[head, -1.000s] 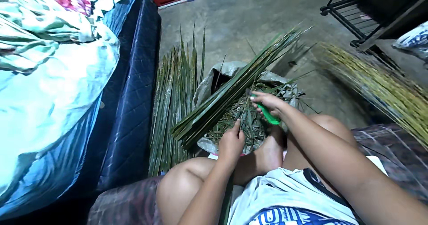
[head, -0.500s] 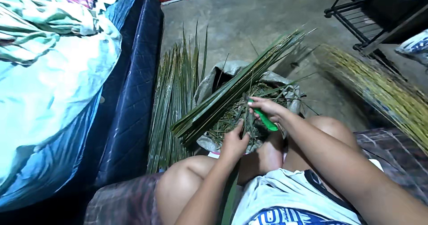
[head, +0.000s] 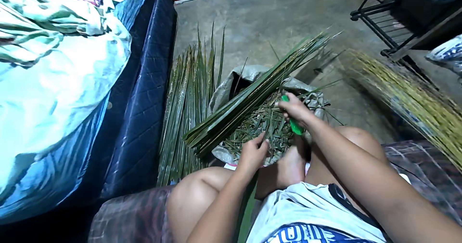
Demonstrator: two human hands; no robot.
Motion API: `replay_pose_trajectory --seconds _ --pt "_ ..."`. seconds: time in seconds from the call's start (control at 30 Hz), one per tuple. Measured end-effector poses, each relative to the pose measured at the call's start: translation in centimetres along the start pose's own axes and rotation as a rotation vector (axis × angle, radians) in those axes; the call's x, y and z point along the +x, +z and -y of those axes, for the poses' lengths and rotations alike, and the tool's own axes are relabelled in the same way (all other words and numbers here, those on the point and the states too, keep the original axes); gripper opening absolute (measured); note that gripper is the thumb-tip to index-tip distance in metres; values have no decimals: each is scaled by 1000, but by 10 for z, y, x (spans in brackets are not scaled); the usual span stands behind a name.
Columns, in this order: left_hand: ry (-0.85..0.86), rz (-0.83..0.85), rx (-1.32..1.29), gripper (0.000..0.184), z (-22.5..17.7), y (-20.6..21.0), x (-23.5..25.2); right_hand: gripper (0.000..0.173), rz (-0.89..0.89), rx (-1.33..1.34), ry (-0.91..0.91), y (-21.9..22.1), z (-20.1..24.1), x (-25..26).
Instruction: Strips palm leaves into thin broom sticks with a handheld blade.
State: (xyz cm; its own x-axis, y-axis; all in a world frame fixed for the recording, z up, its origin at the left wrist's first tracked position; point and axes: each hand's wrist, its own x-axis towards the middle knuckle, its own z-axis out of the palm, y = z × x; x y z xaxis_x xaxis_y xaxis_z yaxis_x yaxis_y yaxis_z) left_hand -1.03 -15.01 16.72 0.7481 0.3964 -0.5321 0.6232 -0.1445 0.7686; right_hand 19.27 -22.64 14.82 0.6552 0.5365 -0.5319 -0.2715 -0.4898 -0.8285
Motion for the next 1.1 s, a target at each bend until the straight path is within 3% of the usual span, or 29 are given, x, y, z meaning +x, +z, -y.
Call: replay_pose_trajectory --seconds 0.1,0.2,0.33,0.47,0.57,0.67,0.77,0.83,1.03,1.1 --pt "-17 -91 -3 45 5 -3 10 38 173 -521 -37 23 0 -22" --pt "-27 -155 11 45 15 -5 20 33 355 -768 -96 47 -7 -49" --pt "-47 -197 52 47 17 -5 21 30 407 -838 -105 63 -13 -63" --pt "-55 -142 137 47 10 0 14 37 189 -979 -83 55 -1 -48" --pt "-33 -121 148 47 9 6 13 36 49 -920 -15 38 3 -23" --pt "-42 -130 125 46 12 4 17 34 183 -826 -27 32 4 -24" --pt "-71 -161 75 45 14 -4 22 31 416 -769 -35 46 -3 -49" --pt "-89 -184 82 45 15 -7 24 29 471 -783 -28 57 -10 -62" --pt "-60 -125 124 46 10 1 15 38 99 -961 -14 44 -1 -30" --pt "-55 -132 124 46 10 3 15 36 76 -919 13 35 3 -16"
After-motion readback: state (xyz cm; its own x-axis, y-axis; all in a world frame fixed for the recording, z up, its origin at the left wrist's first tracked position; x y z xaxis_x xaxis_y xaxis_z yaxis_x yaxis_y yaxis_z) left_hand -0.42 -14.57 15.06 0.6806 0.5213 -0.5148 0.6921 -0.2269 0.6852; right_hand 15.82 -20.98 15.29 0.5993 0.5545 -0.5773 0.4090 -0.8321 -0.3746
